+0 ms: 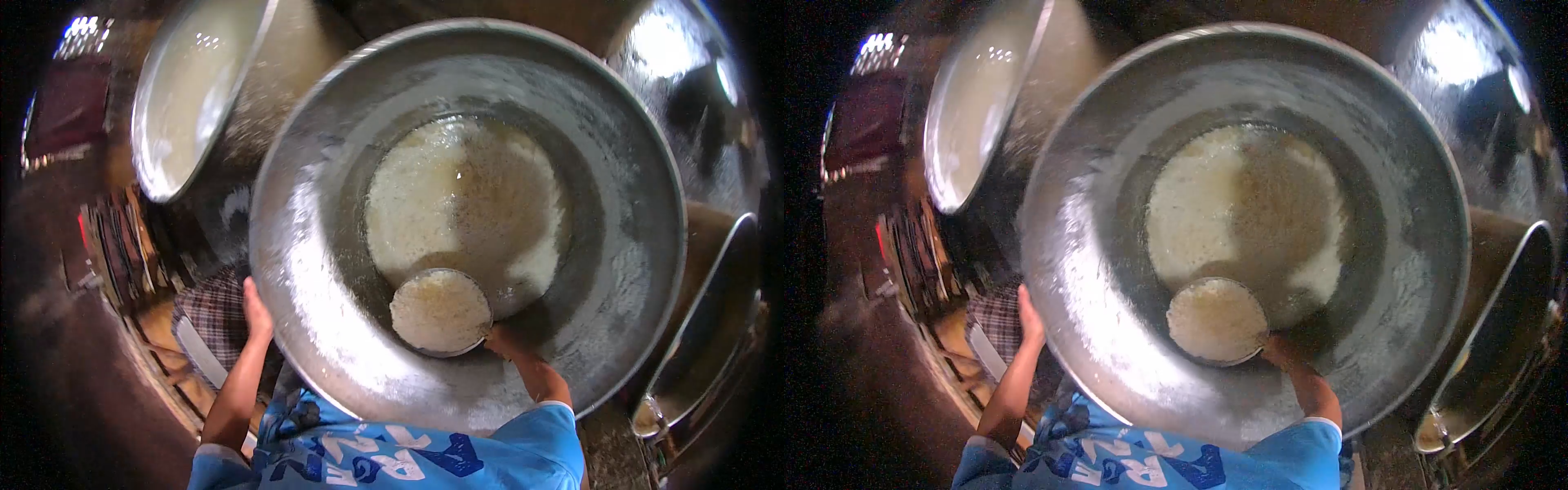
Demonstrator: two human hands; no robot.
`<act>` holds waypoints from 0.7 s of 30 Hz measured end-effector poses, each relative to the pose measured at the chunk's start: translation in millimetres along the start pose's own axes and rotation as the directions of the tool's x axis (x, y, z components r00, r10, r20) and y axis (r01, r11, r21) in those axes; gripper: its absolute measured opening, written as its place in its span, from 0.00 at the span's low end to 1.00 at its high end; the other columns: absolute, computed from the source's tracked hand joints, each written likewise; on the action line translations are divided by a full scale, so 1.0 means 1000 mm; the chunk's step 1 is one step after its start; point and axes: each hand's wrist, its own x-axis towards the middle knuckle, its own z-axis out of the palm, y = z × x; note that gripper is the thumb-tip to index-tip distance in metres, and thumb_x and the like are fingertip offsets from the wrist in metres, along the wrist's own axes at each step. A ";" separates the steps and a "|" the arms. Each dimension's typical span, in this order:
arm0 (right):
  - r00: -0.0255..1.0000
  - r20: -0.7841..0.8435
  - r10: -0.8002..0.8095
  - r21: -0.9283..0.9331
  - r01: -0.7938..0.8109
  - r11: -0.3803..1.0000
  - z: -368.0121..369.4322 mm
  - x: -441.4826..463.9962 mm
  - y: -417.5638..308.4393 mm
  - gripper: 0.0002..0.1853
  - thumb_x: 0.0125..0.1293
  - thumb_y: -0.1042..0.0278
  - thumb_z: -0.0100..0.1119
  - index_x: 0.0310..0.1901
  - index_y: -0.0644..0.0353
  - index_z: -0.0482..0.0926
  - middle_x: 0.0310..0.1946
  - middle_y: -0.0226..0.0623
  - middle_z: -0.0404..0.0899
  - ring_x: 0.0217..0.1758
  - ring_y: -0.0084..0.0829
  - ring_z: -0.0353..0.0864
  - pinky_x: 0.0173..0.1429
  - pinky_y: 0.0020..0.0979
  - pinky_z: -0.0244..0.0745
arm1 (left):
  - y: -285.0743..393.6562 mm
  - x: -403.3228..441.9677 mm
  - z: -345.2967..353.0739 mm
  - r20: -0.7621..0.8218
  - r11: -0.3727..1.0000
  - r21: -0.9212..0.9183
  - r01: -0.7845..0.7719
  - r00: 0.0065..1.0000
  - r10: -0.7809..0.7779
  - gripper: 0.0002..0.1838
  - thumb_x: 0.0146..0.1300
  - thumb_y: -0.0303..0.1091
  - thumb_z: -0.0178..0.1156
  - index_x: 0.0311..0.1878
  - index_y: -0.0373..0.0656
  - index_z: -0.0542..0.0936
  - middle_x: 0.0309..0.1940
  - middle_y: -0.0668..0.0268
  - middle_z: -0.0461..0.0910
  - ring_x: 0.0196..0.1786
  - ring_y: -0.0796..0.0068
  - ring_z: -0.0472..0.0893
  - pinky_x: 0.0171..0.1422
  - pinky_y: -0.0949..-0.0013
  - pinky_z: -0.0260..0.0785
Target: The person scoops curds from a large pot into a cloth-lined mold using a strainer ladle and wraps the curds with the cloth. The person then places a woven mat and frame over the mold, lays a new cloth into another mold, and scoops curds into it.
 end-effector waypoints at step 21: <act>0.947 -0.116 0.300 -0.183 -0.317 0.931 0.031 -0.276 -0.508 0.05 0.54 0.76 0.56 0.28 0.65 0.70 0.16 0.32 0.69 0.16 0.23 0.71 0.18 0.26 0.68 | -0.304 -0.094 -0.266 -0.113 0.777 -0.557 0.293 0.900 -0.420 0.16 0.58 0.39 0.56 0.49 0.45 0.78 0.40 0.68 0.78 0.43 0.76 0.75 0.49 0.71 0.65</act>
